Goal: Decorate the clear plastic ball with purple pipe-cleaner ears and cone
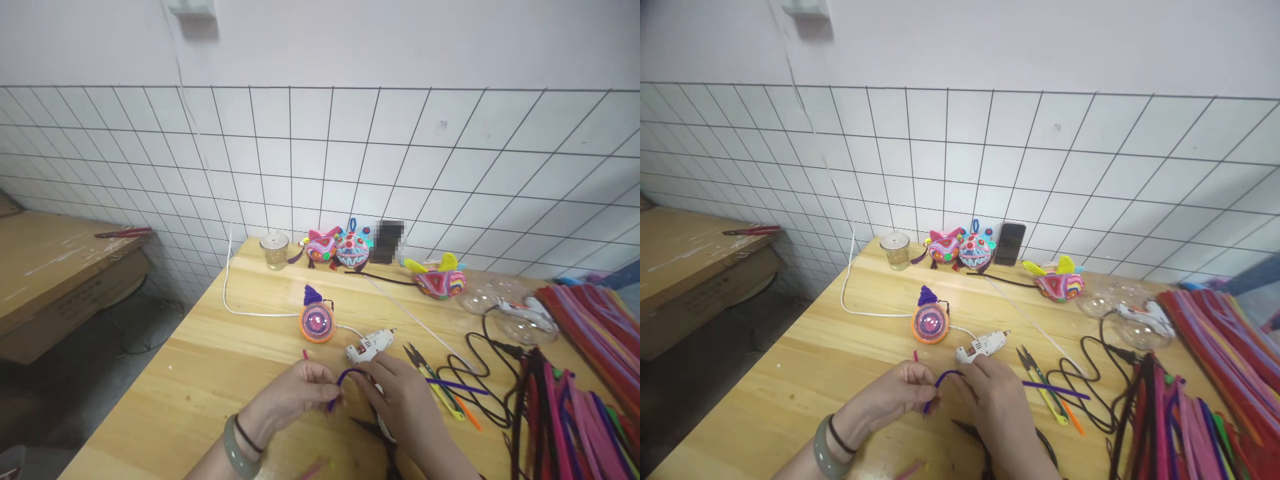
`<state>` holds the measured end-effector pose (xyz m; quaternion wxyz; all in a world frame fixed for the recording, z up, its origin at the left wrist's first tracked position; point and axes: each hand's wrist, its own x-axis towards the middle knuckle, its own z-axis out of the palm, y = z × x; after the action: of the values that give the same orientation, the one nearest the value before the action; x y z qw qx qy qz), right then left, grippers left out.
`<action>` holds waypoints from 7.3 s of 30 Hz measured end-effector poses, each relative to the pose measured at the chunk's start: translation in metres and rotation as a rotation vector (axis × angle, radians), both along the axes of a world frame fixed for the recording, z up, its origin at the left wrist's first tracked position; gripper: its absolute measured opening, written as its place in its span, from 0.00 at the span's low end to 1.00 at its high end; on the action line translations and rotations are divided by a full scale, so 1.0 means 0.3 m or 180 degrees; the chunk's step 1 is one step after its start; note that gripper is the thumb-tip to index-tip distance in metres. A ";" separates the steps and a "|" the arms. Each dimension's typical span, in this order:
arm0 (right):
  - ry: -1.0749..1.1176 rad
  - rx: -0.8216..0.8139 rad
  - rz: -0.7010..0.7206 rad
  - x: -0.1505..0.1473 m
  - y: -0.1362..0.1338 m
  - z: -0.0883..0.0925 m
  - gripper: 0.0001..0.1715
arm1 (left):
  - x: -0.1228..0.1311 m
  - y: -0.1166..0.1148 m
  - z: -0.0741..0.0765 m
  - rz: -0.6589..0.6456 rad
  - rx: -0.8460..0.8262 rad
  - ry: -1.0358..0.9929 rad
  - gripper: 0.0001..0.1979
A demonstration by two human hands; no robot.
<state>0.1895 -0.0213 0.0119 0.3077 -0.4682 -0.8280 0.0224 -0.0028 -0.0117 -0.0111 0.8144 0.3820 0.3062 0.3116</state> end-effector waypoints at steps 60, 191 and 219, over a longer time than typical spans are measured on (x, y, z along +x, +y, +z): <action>0.0004 -0.0051 -0.0013 -0.074 -0.051 -0.031 0.21 | 0.053 -0.002 0.028 0.0994 0.0714 0.0586 0.19; 0.1099 -0.1981 -0.0151 -0.081 -0.042 0.015 0.18 | -0.002 0.011 0.020 0.1175 -0.0027 -0.0370 0.15; 0.1046 -0.1898 -0.0212 -0.077 -0.044 0.010 0.14 | 0.011 0.017 0.010 0.1354 -0.0068 0.0152 0.16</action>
<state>0.1662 -0.0346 0.0149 0.2872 -0.5544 -0.7086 0.3286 0.0005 -0.0066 -0.0082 0.7268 0.3074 0.4024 0.4641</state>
